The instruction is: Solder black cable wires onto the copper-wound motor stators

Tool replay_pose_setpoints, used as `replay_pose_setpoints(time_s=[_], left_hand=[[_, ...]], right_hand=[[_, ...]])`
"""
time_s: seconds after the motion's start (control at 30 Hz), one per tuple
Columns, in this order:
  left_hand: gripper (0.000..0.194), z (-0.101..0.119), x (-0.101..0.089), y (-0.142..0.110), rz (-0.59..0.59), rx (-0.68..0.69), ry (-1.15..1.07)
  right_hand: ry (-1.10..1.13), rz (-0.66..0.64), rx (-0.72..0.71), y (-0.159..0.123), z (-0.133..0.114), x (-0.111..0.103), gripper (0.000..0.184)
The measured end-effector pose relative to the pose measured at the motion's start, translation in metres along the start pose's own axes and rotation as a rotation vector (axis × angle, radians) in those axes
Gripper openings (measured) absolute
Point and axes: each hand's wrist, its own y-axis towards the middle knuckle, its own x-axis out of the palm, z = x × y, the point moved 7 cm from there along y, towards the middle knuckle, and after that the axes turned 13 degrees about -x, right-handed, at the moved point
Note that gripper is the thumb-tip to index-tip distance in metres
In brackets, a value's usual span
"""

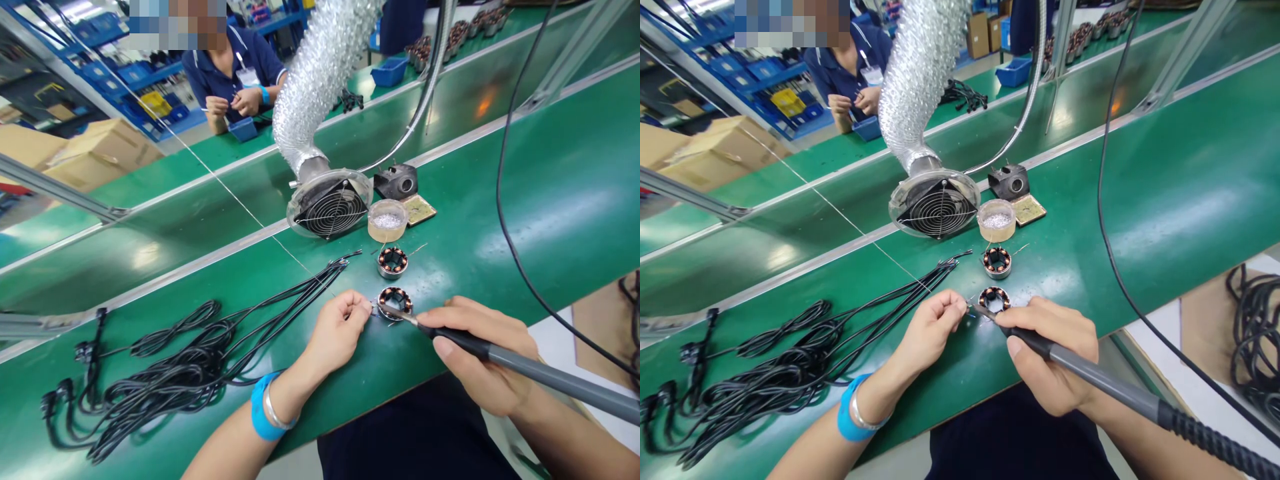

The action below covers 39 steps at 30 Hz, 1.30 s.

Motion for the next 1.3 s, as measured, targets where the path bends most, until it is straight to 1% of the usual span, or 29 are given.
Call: replay_pose_setpoints(time_s=[0.1,0.57,0.7,0.83,0.9,0.93,1.03,1.1,1.17,1.23,1.3], left_hand=[[0.034,0.000,0.001,0.000,-0.001,-0.005,-0.002],[0.034,0.000,0.002,0.000,-0.015,-0.009,-0.009],[0.034,0.000,0.002,-0.001,-0.013,-0.013,-0.019],[0.034,0.002,0.003,-0.001,-0.015,-0.004,-0.019],[0.033,0.001,0.002,0.000,-0.024,0.000,-0.022],[0.033,0.000,0.003,0.000,-0.034,0.008,-0.024],[0.035,-0.007,0.003,0.002,-0.091,0.055,-0.026],[0.037,-0.010,0.003,0.003,-0.133,0.079,-0.023],[0.038,-0.010,0.003,0.000,-0.167,0.090,-0.003],[0.035,-0.002,0.002,-0.007,-0.165,0.114,0.100],[0.028,0.011,-0.001,-0.015,-0.088,0.165,0.304]], right_hand=[[-0.014,0.041,-0.002,-0.004,0.001,-0.002,0.018],[-0.015,0.057,-0.008,-0.010,0.004,-0.005,0.020],[-0.010,0.102,-0.013,-0.013,0.006,-0.006,0.027],[0.003,0.163,0.031,-0.013,0.011,-0.003,0.042],[-0.028,0.133,0.026,-0.009,0.014,0.004,0.042],[-0.057,0.090,0.001,-0.006,0.015,0.010,0.039],[-0.106,-0.047,-0.131,0.005,0.017,0.033,0.026],[-0.076,-0.083,-0.211,0.009,0.018,0.045,0.022],[-0.059,-0.092,-0.262,0.010,0.018,0.051,0.021],[-0.070,-0.081,-0.281,0.009,0.016,0.051,0.021],[-0.094,-0.064,-0.248,0.007,0.016,0.046,0.023]])
